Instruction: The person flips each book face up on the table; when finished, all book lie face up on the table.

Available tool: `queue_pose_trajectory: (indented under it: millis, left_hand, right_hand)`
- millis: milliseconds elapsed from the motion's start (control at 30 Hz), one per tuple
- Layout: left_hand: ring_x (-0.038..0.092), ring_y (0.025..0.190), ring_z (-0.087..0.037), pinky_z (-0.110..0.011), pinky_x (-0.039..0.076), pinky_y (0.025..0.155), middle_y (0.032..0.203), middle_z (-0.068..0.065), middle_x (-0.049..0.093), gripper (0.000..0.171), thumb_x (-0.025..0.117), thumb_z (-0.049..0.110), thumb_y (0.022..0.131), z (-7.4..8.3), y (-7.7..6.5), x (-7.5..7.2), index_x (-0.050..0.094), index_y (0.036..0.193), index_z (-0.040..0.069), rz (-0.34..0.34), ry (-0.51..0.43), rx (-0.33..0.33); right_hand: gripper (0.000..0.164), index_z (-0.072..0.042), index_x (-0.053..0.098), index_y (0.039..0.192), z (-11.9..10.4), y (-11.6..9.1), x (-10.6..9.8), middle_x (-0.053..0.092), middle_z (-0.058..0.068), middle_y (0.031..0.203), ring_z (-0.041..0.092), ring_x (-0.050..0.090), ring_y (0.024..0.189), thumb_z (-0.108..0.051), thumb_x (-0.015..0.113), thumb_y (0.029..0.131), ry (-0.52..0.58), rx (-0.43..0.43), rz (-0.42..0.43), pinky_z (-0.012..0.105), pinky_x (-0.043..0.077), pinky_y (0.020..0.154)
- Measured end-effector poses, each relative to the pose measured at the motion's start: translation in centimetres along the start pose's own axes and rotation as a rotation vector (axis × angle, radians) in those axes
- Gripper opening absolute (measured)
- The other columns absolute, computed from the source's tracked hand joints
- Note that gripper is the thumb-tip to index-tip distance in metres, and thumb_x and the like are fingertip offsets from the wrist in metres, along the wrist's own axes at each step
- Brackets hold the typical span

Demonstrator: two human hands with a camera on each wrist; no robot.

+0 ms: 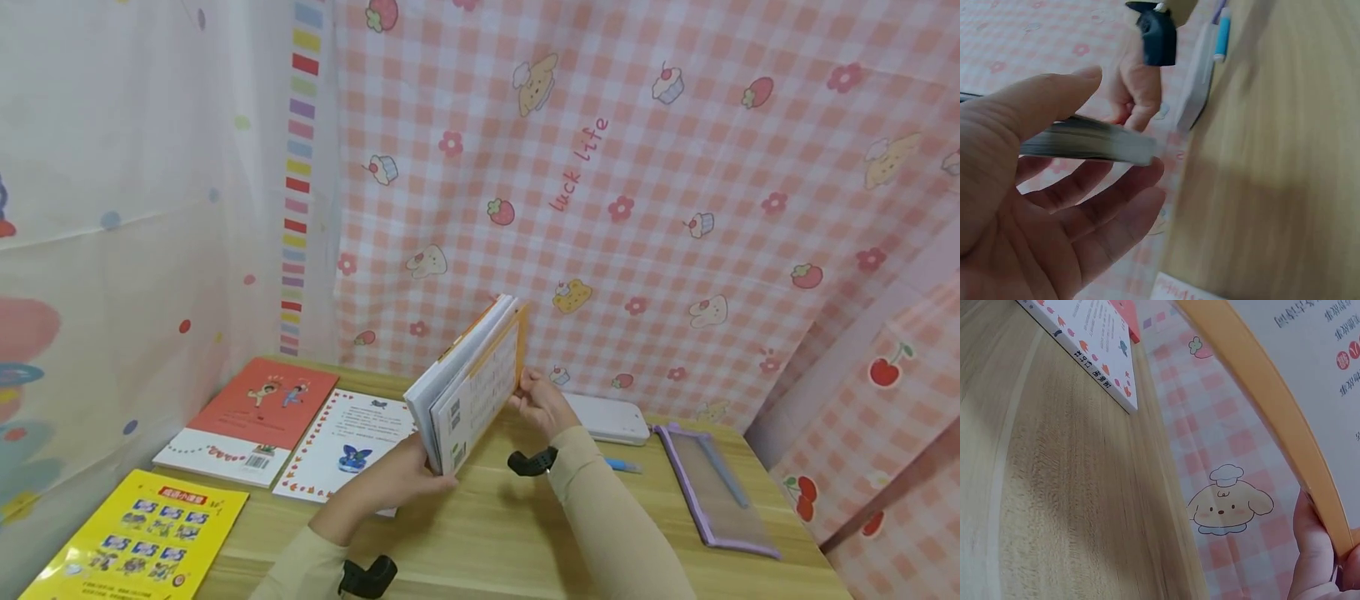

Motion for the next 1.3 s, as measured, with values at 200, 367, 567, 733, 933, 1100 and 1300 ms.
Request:
queue_pose_trajectory:
  millis: [200, 367, 567, 733, 933, 1100, 1300]
  left_hand:
    - [0.045, 0.137, -0.042, -0.053, 0.040, 0.110, 0.153, -0.029, 0.040, 0.098, 0.082, 0.004, 0.083, -0.4, 0.3, 0.6, 0.017, 0.156, -0.006, 0.071, 0.092, 0.021]
    - [0.052, 0.132, -0.042, -0.050, 0.047, 0.104, 0.149, -0.030, 0.044, 0.090, 0.077, -0.002, 0.084, -0.7, 0.3, 0.6, 0.022, 0.155, -0.008, 0.105, 0.117, -0.013]
    - [0.055, 0.128, -0.042, -0.051, 0.050, 0.101, 0.149, -0.031, 0.044, 0.087, 0.075, -0.002, 0.085, -0.1, 0.3, 0.8, 0.025, 0.155, -0.009, 0.099, 0.143, -0.001]
    - [0.055, 0.128, -0.040, -0.050, 0.050, 0.100, 0.147, -0.031, 0.046, 0.086, 0.075, -0.001, 0.085, 0.5, 0.3, 0.6, 0.025, 0.154, -0.010, 0.109, 0.166, 0.012]
    - [0.053, 0.131, -0.040, -0.050, 0.048, 0.103, 0.146, -0.030, 0.048, 0.085, 0.073, -0.001, 0.085, 0.4, 0.2, 0.4, 0.023, 0.154, -0.011, 0.115, 0.163, 0.003]
    - [0.058, 0.126, -0.038, -0.048, 0.052, 0.098, 0.143, -0.030, 0.052, 0.078, 0.072, -0.002, 0.085, 0.5, 0.3, 0.4, 0.032, 0.151, -0.012, 0.117, 0.157, 0.012]
    - [0.061, 0.121, -0.039, -0.045, 0.055, 0.094, 0.140, -0.031, 0.054, 0.078, 0.072, -0.002, 0.084, 0.5, 0.3, 0.2, 0.032, 0.150, -0.011, 0.130, 0.163, 0.006]
  right_hand:
    - [0.031, -0.006, 0.050, 0.084, -0.1, 0.0, -0.1, 0.056, 0.007, 0.095, 0.016, 0.061, 0.082, 0.000, 0.034, 0.109, 0.017, 0.001, -0.009, 0.031, 0.056, 0.067]
    - [0.025, -0.005, 0.057, 0.093, -0.1, 0.1, 0.1, 0.058, 0.008, 0.099, 0.017, 0.062, 0.086, -0.004, 0.037, 0.109, 0.015, -0.002, -0.004, 0.032, 0.057, 0.071]
    - [0.033, -0.009, 0.046, 0.077, -0.4, 0.1, 0.5, 0.055, 0.007, 0.101, 0.016, 0.058, 0.085, -0.002, 0.040, 0.109, -0.090, -0.054, -0.002, 0.029, 0.052, 0.069]
    - [0.020, -0.002, 0.054, 0.093, -0.6, 0.3, 0.9, 0.055, 0.006, 0.101, 0.014, 0.058, 0.085, -0.009, 0.042, 0.108, -0.175, -0.101, -0.011, 0.027, 0.052, 0.068]
    - [0.039, 0.004, 0.046, 0.143, -0.5, 0.2, 1.3, 0.054, 0.006, 0.108, 0.013, 0.057, 0.089, -0.015, 0.041, 0.109, -0.307, -0.094, -0.010, 0.027, 0.052, 0.074]
    - [0.039, 0.002, 0.049, 0.143, -0.4, 0.0, 1.4, 0.056, 0.006, 0.110, 0.015, 0.057, 0.089, -0.016, 0.041, 0.110, -0.384, -0.080, -0.015, 0.029, 0.050, 0.074]
    - [0.037, 0.001, 0.049, 0.142, -0.6, 0.1, 1.2, 0.054, 0.005, 0.107, 0.015, 0.055, 0.088, -0.016, 0.042, 0.110, -0.405, -0.080, 0.005, 0.032, 0.048, 0.078]
Point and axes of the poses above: each hand's wrist, its own y-axis towards the middle knuckle, its own x-axis out of the palm, z = x × y, the point moved 9 cm from there along y, towards the middle knuckle
